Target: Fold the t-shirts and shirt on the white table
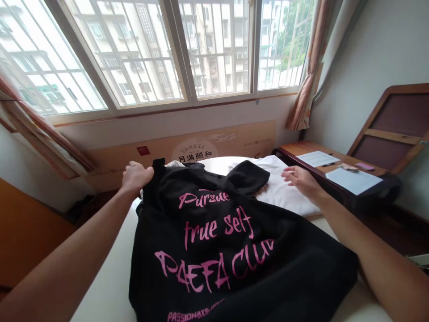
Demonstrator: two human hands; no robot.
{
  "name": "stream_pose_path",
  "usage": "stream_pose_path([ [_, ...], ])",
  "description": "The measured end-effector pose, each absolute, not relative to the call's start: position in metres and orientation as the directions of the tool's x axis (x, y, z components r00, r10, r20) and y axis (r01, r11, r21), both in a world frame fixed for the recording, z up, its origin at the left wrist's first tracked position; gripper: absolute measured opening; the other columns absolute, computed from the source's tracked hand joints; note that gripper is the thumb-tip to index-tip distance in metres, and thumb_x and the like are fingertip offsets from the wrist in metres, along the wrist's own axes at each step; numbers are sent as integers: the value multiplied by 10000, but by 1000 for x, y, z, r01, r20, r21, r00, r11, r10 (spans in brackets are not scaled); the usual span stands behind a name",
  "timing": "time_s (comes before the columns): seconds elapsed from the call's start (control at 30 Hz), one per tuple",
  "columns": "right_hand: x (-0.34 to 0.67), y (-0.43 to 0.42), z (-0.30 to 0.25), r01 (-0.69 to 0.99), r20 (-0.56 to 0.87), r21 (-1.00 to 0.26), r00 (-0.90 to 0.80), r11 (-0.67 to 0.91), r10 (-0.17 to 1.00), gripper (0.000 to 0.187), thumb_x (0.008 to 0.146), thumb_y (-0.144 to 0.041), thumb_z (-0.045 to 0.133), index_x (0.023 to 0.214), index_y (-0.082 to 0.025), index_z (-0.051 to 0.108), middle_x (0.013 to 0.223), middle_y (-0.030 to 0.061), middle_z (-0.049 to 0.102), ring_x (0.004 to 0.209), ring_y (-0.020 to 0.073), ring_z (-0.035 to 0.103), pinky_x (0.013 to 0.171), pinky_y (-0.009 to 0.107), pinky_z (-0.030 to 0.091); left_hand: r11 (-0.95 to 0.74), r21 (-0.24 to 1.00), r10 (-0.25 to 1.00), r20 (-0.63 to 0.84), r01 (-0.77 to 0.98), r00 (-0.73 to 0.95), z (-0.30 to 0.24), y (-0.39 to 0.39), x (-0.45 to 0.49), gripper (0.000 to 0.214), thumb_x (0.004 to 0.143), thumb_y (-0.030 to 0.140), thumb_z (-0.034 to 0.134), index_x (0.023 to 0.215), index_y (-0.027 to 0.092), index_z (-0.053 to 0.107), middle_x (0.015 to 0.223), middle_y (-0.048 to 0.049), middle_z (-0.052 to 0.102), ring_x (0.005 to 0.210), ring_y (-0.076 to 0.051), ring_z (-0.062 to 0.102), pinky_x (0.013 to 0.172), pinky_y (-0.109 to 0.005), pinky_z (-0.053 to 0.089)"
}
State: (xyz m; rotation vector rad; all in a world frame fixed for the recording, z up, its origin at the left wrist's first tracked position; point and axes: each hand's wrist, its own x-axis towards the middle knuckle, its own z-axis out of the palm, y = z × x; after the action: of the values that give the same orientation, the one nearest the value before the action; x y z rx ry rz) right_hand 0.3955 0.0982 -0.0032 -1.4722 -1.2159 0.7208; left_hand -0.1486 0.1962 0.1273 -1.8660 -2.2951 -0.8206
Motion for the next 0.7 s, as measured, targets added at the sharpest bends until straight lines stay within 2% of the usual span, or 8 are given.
stream_pose_path([
  [0.07, 374, 90, 3, 453, 155, -881, 8, 135, 988, 469, 851, -607, 745, 1030, -177, 692, 972, 102, 740, 868, 235, 686, 717, 327, 549, 219, 218, 842, 450, 951, -297, 113, 183, -140, 560, 849, 304, 559, 1285, -43, 510, 1354, -336, 555, 1250, -497, 557, 1018, -569, 452],
  [0.13, 348, 79, 11, 569, 87, -794, -245, 216, 966, 477, 820, -618, 784, 1015, -186, 724, 924, 76, 741, 826, 230, 674, 709, 325, 526, 193, 115, 812, 539, 975, -224, 101, 170, -120, 560, 839, 237, 546, 1334, -23, 511, 1406, -334, 517, 1314, -472, 519, 1090, -555, 418],
  [0.2, 325, 69, 22, 652, 54, -700, -359, 291, 932, 409, 799, -572, 817, 951, -203, 725, 867, 46, 725, 781, 214, 645, 685, 312, 490, -15, 32, 817, 577, 999, -6, 90, 161, -93, 499, 851, 209, 515, 1320, 48, 563, 1381, -272, 556, 1317, -420, 523, 1121, -521, 405],
  [0.27, 315, 60, 35, 657, 56, -681, -393, 323, 918, 356, 828, -547, 787, 841, -207, 684, 779, 19, 679, 711, 185, 594, 631, 292, 445, -293, -26, 828, 493, 956, 267, 79, 157, -66, 436, 881, 220, 486, 1284, 119, 617, 1357, -206, 603, 1285, -374, 554, 1124, -497, 407],
  [0.37, 334, 50, 51, 500, -25, -846, -383, 185, 923, 427, 894, -608, 686, 775, -201, 637, 686, 1, 616, 606, 151, 534, 547, 269, 402, -563, -4, 802, 240, 827, 547, 55, 160, -34, 433, 923, 278, 481, 1303, 163, 654, 1402, -158, 631, 1267, -342, 589, 1112, -480, 426],
  [0.47, 380, 46, 50, 451, -218, -891, -330, -50, 918, 489, 853, -643, 701, 695, -187, 625, 624, 19, 615, 524, 141, 527, 490, 263, 395, -530, 21, 841, 144, 848, 522, 24, 167, -21, 503, 959, 307, 464, 1407, 153, 634, 1500, -175, 602, 1341, -366, 570, 1141, -511, 405],
  [0.6, 424, 50, 31, 782, -586, -532, -63, -325, 808, 512, 808, -582, 719, 515, -195, 557, 455, 92, 580, 394, 186, 541, 423, 304, 434, -459, 46, 876, 190, 888, 443, -6, 174, -21, 573, 986, 303, 409, 1514, 145, 565, 1594, -179, 523, 1455, -370, 490, 1195, -534, 358],
  [0.7, 421, 61, 31, 834, -534, -421, 92, -358, 841, 447, 792, -565, 763, 613, -179, 627, 566, 155, 680, 497, 272, 658, 496, 368, 516, -450, 64, 878, 212, 891, 428, -12, 175, -24, 579, 998, 325, 399, 1532, 162, 554, 1605, -149, 516, 1474, -341, 479, 1217, -511, 342],
])
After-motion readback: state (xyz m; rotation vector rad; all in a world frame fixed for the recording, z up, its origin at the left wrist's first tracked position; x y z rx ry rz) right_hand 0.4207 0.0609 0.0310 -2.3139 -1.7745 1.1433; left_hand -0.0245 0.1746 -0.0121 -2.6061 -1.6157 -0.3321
